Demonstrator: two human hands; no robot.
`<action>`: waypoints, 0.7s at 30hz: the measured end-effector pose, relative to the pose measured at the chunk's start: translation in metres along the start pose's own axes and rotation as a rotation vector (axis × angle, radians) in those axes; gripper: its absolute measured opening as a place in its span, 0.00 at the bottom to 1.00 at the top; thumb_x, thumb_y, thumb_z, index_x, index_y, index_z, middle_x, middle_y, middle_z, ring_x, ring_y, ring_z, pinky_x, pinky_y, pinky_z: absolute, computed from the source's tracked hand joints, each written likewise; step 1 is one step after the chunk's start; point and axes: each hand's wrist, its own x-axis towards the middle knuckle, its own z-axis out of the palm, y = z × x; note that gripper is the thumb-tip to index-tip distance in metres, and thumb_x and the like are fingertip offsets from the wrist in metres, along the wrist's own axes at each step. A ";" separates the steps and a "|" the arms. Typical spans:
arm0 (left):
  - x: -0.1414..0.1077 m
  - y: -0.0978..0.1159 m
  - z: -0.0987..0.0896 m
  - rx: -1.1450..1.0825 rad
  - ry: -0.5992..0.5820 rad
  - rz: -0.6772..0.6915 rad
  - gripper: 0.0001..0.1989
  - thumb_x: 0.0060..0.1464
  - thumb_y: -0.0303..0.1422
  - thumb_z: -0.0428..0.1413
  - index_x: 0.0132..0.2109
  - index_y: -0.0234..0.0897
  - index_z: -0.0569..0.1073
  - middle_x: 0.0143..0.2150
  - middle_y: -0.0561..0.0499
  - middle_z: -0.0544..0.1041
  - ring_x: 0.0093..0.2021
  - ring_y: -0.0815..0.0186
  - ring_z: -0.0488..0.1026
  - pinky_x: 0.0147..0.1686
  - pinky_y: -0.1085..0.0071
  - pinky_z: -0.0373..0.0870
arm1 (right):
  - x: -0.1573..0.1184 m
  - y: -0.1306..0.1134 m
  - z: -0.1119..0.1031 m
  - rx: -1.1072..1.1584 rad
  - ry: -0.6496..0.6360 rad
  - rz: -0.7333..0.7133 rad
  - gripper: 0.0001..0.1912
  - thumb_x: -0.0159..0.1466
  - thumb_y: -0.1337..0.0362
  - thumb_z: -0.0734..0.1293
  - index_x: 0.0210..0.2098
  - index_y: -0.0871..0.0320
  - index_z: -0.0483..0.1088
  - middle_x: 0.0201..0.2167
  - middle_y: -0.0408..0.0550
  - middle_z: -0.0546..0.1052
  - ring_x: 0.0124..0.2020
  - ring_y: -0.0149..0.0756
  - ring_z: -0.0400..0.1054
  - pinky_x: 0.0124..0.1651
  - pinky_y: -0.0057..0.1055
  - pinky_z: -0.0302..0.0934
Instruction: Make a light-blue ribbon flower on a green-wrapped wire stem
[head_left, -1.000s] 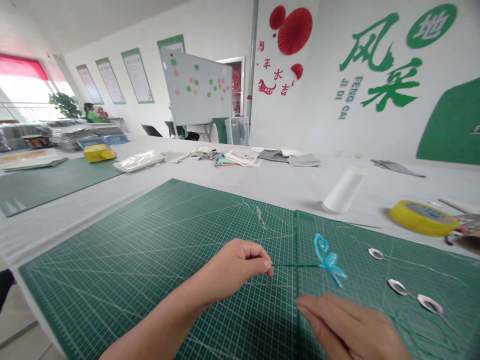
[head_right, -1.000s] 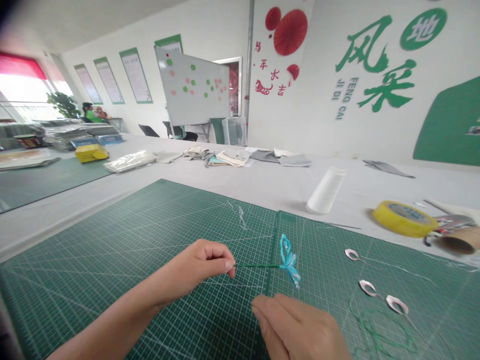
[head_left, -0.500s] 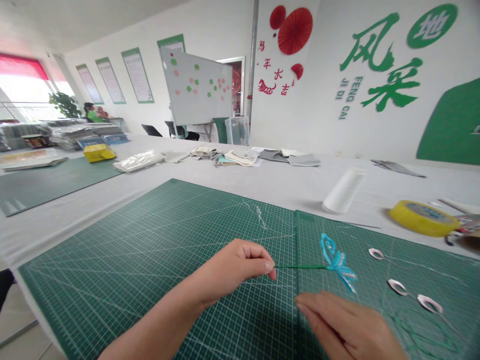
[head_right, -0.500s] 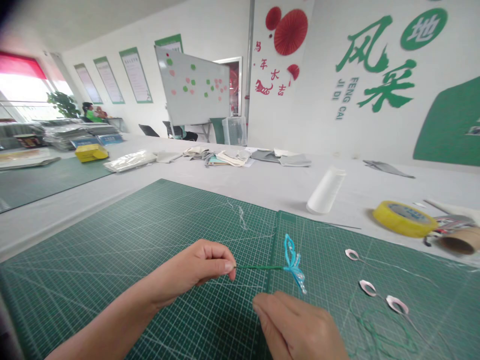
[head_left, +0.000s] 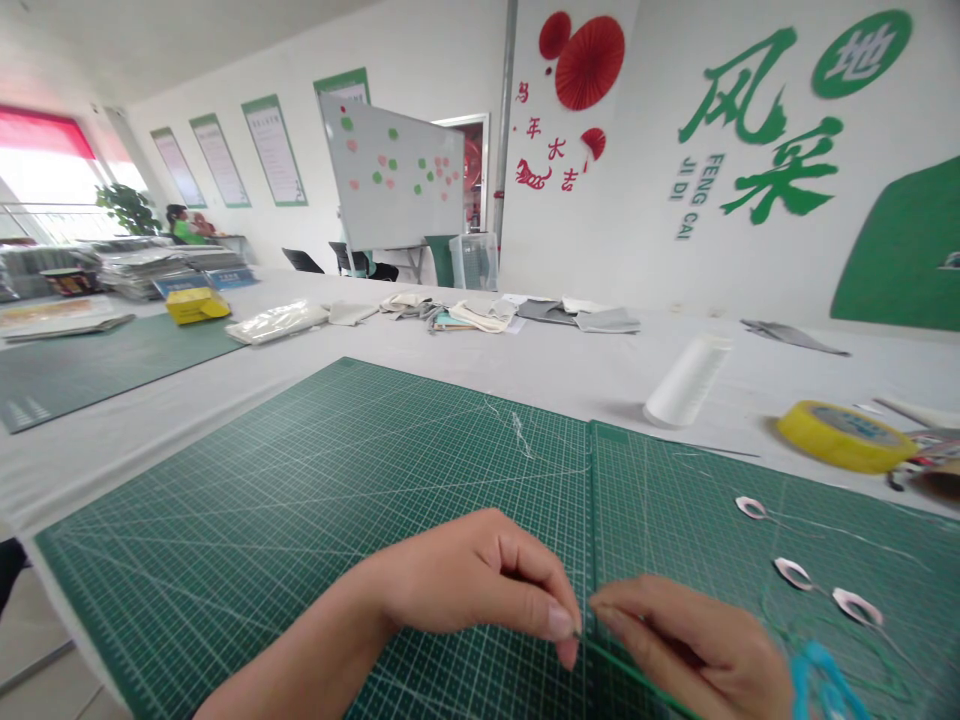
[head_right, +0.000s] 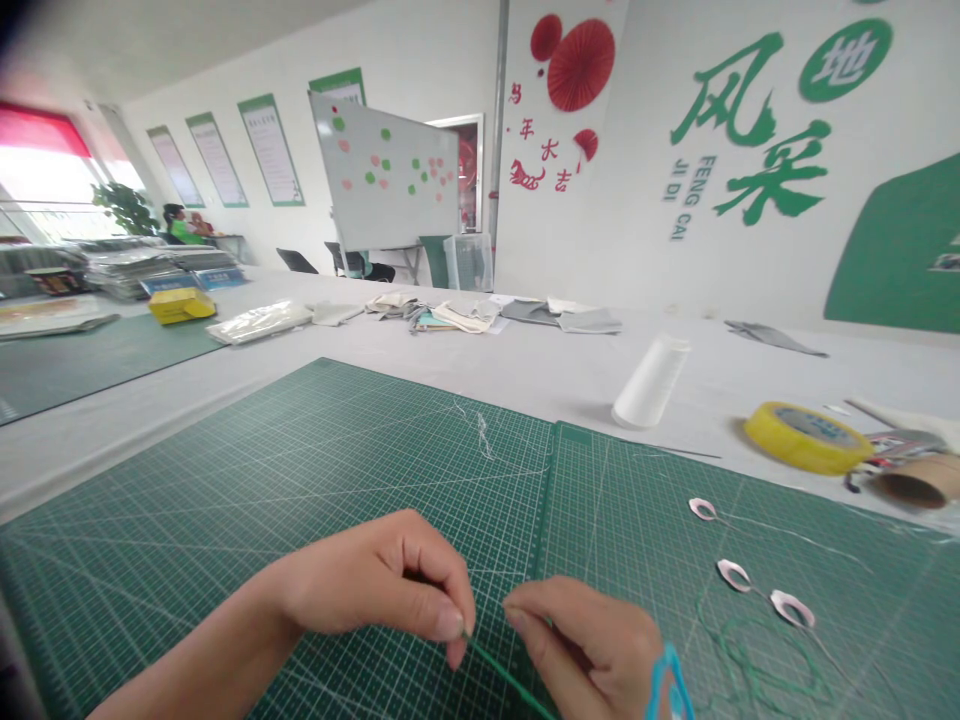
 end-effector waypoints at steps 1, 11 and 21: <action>-0.001 0.000 0.000 0.016 -0.045 -0.010 0.07 0.54 0.29 0.55 0.32 0.37 0.78 0.28 0.55 0.73 0.29 0.72 0.66 0.35 0.76 0.63 | 0.001 -0.001 -0.001 0.031 0.007 0.010 0.10 0.66 0.66 0.62 0.33 0.51 0.74 0.24 0.38 0.78 0.24 0.30 0.73 0.27 0.23 0.66; -0.002 -0.006 -0.001 0.309 -0.136 -0.055 0.08 0.55 0.30 0.54 0.30 0.37 0.77 0.27 0.56 0.73 0.28 0.73 0.66 0.30 0.78 0.61 | 0.002 -0.001 -0.009 0.164 -0.058 0.166 0.10 0.64 0.62 0.65 0.28 0.49 0.76 0.23 0.37 0.79 0.25 0.32 0.73 0.28 0.23 0.65; 0.000 -0.008 0.002 0.656 0.169 -0.117 0.11 0.51 0.25 0.51 0.28 0.40 0.77 0.26 0.56 0.76 0.27 0.70 0.69 0.29 0.74 0.60 | 0.004 -0.003 -0.015 -0.190 0.023 -0.072 0.12 0.67 0.65 0.60 0.32 0.53 0.73 0.22 0.40 0.77 0.22 0.32 0.73 0.25 0.25 0.67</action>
